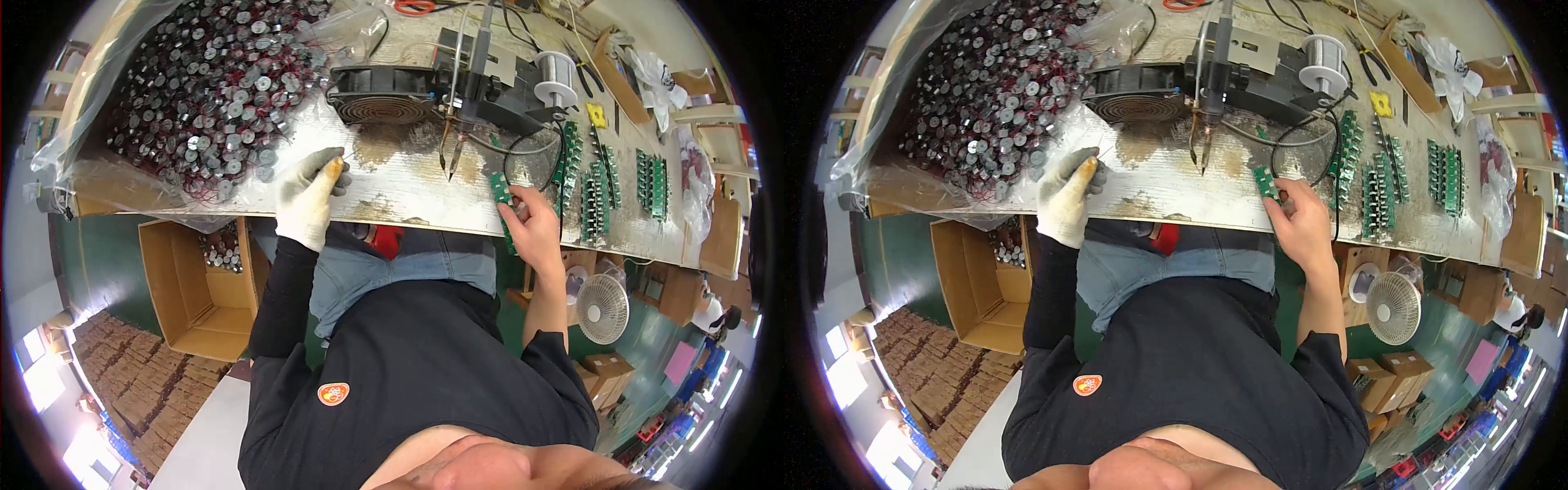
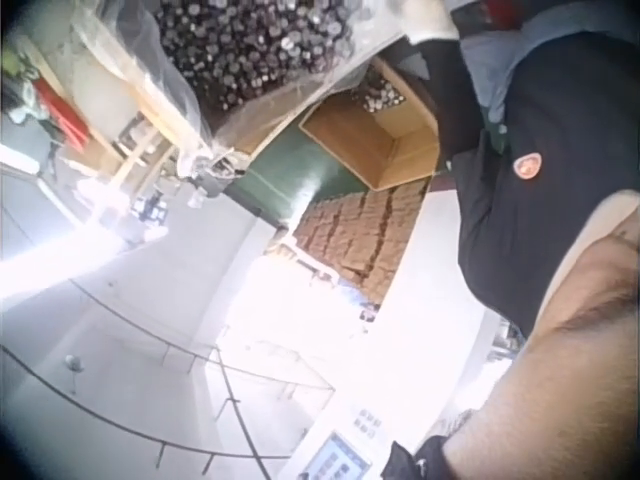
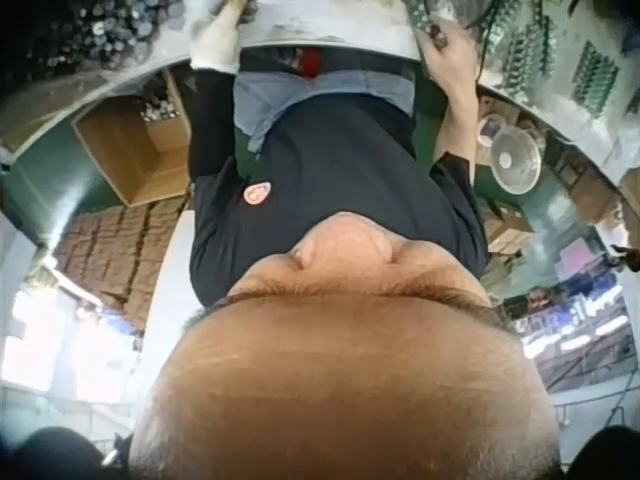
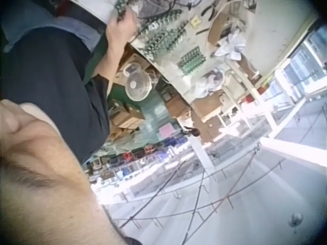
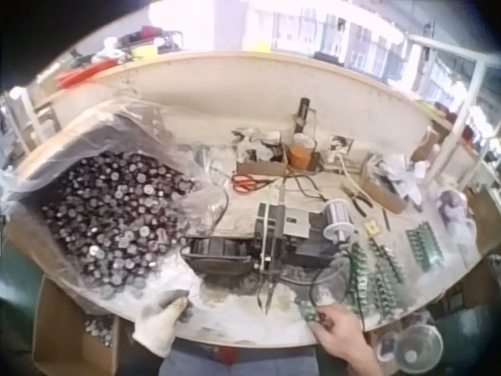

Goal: The person solders wires from small motors onto a circuit board using a soldering iron and then places the finished board into a cardboard box.

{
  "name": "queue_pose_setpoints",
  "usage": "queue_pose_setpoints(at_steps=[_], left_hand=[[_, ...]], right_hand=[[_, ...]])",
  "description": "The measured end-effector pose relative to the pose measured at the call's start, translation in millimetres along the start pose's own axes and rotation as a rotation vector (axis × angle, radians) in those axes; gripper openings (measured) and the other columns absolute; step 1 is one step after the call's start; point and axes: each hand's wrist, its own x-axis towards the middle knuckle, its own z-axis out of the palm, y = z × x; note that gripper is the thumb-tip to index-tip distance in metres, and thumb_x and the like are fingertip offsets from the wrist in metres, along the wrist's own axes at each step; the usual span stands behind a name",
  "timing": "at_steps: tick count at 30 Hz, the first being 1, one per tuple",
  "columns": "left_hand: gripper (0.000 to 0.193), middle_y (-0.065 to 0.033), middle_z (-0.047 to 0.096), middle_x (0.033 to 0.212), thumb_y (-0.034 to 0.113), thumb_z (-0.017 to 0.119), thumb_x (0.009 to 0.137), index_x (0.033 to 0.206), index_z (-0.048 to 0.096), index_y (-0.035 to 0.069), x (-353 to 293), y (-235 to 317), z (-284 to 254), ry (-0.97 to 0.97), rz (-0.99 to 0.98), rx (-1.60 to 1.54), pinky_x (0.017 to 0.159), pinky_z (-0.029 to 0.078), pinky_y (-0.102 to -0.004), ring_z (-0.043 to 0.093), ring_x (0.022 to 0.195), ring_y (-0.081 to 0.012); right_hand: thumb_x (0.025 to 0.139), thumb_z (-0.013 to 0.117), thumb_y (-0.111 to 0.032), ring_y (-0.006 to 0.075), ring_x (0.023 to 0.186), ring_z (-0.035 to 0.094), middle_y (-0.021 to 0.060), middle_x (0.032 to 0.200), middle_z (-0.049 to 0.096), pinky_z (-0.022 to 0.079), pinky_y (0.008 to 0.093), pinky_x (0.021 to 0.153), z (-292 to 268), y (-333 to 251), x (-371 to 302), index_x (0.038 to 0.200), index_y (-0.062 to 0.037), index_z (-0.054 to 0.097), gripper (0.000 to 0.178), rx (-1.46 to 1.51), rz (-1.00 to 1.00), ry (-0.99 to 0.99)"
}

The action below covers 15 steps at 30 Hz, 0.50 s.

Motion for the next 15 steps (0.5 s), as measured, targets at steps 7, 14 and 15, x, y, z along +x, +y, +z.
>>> queue_pose_setpoints(at_steps=[7,14,15], left_hand=[[0.024,-0.0079,0.063,0.077,0.017,0.061,0.09,0.101,0.064,-0.004,-29,-12,52,-0.065,0.147,0.327,0.061,0.048,-0.0244,0.06,0.064,-0.0111],[0.019,-0.0049,0.062,0.073,0.015,0.062,0.089,0.094,0.064,-0.003,-36,-24,84,-0.116,-0.134,0.232,0.058,0.044,-0.0228,0.057,0.063,-0.0082],[0.019,-0.0049,0.062,0.074,0.015,0.063,0.088,0.092,0.064,-0.003,-35,-24,87,-0.134,-0.151,0.213,0.059,0.045,-0.0226,0.056,0.065,-0.0076]], right_hand=[[0.084,0.065,0.0,0.0025,0.062,0.053,0.0035,0.096,0.058,0.039,0.0175,0.052,23,13,-8,0.113,0.0028,0.053,0.032,0.799,0.196,-0.098],[0.087,0.061,-0.001,0.0032,0.065,0.055,0.0064,0.099,0.057,0.041,0.0188,0.053,41,-12,-3,0.115,0.002,0.049,0.031,0.932,0.205,-0.278],[0.087,0.061,-0.001,0.0033,0.065,0.055,0.0066,0.1,0.057,0.041,0.0188,0.053,43,-13,-1,0.115,0.0021,0.049,0.031,0.943,0.201,-0.293]])
